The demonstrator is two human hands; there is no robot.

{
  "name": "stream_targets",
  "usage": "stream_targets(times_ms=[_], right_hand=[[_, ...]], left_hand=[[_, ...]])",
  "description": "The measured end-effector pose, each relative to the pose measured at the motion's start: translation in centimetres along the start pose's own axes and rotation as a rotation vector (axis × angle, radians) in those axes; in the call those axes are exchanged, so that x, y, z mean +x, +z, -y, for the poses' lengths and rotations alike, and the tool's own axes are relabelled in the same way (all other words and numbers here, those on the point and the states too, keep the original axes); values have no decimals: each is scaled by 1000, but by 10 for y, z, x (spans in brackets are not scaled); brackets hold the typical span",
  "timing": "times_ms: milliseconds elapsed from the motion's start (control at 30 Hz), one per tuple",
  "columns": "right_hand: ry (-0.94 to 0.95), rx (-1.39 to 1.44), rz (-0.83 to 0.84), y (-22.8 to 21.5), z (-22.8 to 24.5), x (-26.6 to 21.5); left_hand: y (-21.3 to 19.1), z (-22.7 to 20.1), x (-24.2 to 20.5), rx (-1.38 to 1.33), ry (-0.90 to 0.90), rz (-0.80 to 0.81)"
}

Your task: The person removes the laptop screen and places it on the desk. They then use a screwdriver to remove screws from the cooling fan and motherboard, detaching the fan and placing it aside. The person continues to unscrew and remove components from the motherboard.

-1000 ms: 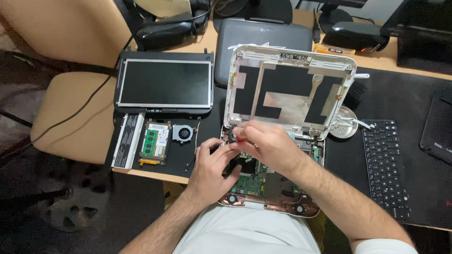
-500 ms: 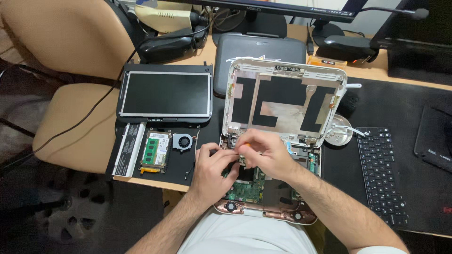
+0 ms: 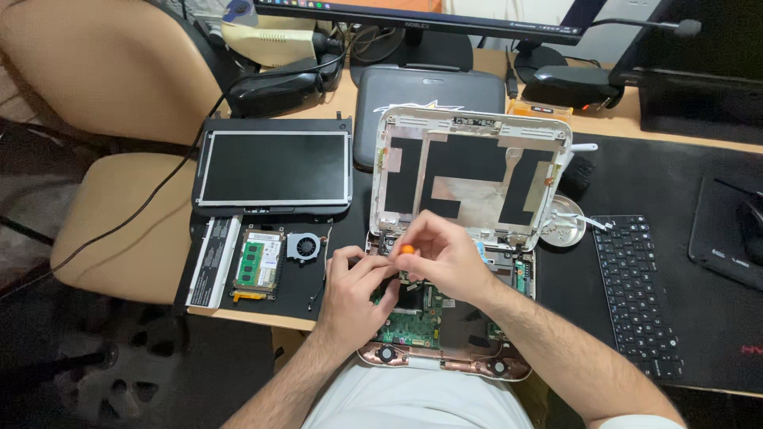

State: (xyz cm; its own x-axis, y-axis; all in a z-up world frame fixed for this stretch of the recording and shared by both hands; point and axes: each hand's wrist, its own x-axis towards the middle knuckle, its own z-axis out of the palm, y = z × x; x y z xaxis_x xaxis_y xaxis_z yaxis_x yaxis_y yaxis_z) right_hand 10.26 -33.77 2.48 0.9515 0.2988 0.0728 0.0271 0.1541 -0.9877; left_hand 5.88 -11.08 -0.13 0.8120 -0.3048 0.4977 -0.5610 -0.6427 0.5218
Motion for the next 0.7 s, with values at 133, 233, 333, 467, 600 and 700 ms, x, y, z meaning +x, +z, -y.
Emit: stream_targets(times_ms=[133,233,333,467,600,700], right_hand=[[-5,-32,53,4,20,3],[2,-19,109,1,9,4],[-9,9,25,-4,-6,4],[17,-9,28,-2,6,3],[43,3,68,0,1,1],[43,54,4,-5,-16,2]], left_hand=[[0,0,1,-39,-4,6],[-2,-1,0,-40,-15,11],[-2,0,0,-40,-8,20],[0,1,-1,-24,13,11],[-3,-2,2,-39,-5,19],[-2,-1,0,-42,-7,15]])
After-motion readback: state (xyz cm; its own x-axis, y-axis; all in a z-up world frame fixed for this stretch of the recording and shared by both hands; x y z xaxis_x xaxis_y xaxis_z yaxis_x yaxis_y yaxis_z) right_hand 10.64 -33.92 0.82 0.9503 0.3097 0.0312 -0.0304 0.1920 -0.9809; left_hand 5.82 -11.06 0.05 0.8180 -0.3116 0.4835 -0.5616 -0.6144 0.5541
